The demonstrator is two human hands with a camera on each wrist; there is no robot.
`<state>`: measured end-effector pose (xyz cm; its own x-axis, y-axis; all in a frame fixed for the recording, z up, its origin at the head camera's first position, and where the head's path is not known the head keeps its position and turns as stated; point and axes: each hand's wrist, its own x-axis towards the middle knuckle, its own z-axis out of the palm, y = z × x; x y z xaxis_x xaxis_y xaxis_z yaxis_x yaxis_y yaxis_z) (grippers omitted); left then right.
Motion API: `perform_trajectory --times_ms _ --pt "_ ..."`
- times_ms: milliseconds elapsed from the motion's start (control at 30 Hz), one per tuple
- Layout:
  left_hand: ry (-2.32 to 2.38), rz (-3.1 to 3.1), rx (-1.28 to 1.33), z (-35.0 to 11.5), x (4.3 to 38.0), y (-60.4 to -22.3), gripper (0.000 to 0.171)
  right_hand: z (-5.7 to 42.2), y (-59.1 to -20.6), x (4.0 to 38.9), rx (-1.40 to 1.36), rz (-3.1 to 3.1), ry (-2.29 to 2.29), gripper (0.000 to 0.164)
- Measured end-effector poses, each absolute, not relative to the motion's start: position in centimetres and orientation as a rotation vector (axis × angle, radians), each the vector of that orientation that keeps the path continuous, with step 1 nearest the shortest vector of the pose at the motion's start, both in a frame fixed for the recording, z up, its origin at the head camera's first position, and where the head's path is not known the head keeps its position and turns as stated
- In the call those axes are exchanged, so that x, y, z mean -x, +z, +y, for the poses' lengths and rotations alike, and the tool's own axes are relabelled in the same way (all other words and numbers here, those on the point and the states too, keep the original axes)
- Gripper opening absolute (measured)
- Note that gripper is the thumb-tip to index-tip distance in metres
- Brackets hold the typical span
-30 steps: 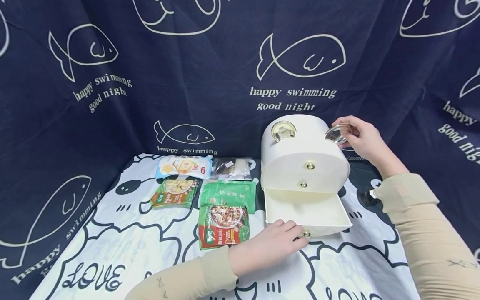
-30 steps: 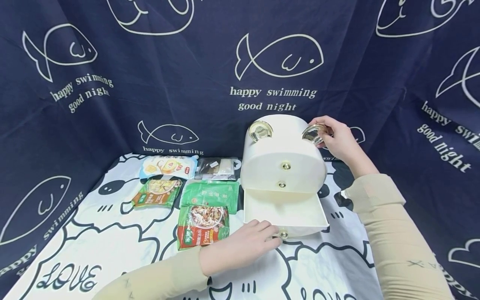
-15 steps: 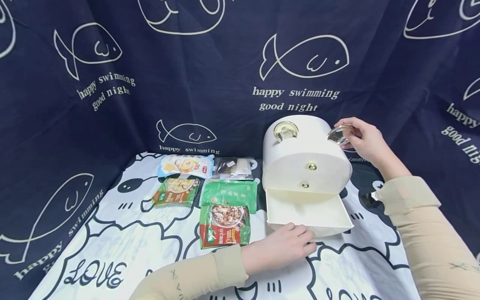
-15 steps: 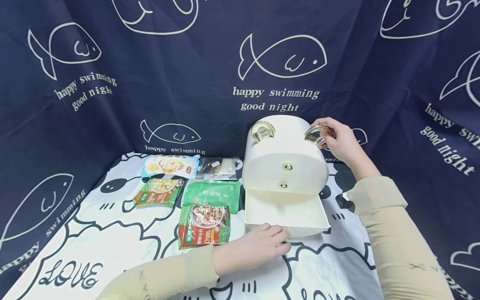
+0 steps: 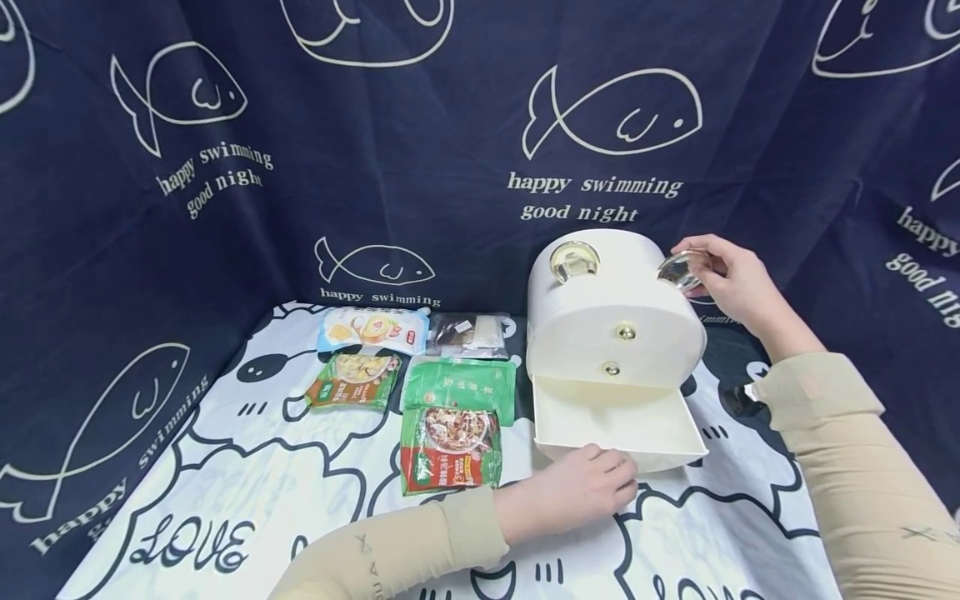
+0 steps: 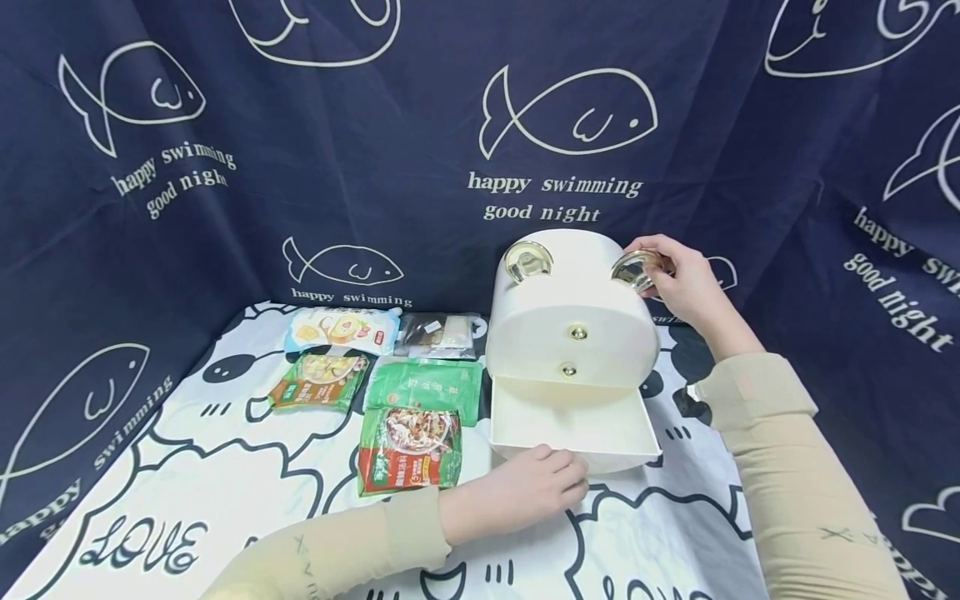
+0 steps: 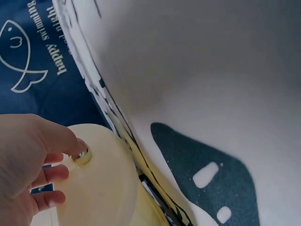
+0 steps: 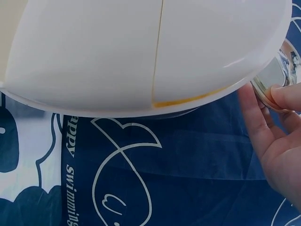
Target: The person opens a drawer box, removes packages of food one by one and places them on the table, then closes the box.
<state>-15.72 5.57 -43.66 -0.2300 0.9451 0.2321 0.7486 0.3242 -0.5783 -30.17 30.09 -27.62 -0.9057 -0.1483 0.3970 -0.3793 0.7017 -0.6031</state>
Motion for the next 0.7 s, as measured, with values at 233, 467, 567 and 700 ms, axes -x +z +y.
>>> perform_trajectory --times_ms 233,467,567,700 --pt "0.585 -1.969 1.490 6.5 15.8 -44.3 0.031 30.1 -27.7 30.2 -0.391 -2.595 1.011 0.030" --pt "0.643 -1.945 1.478 7.0 15.9 -44.5 0.032 30.1 -27.7 30.2 -0.394 -2.590 1.013 0.029" --pt "0.648 -1.945 1.474 7.2 16.0 -44.5 0.032 30.0 -27.6 30.1 -0.386 -2.586 1.010 0.030" --pt "0.657 -1.945 1.476 7.5 16.1 -44.4 0.032 30.0 -27.5 30.0 -0.374 -2.592 1.006 0.030"
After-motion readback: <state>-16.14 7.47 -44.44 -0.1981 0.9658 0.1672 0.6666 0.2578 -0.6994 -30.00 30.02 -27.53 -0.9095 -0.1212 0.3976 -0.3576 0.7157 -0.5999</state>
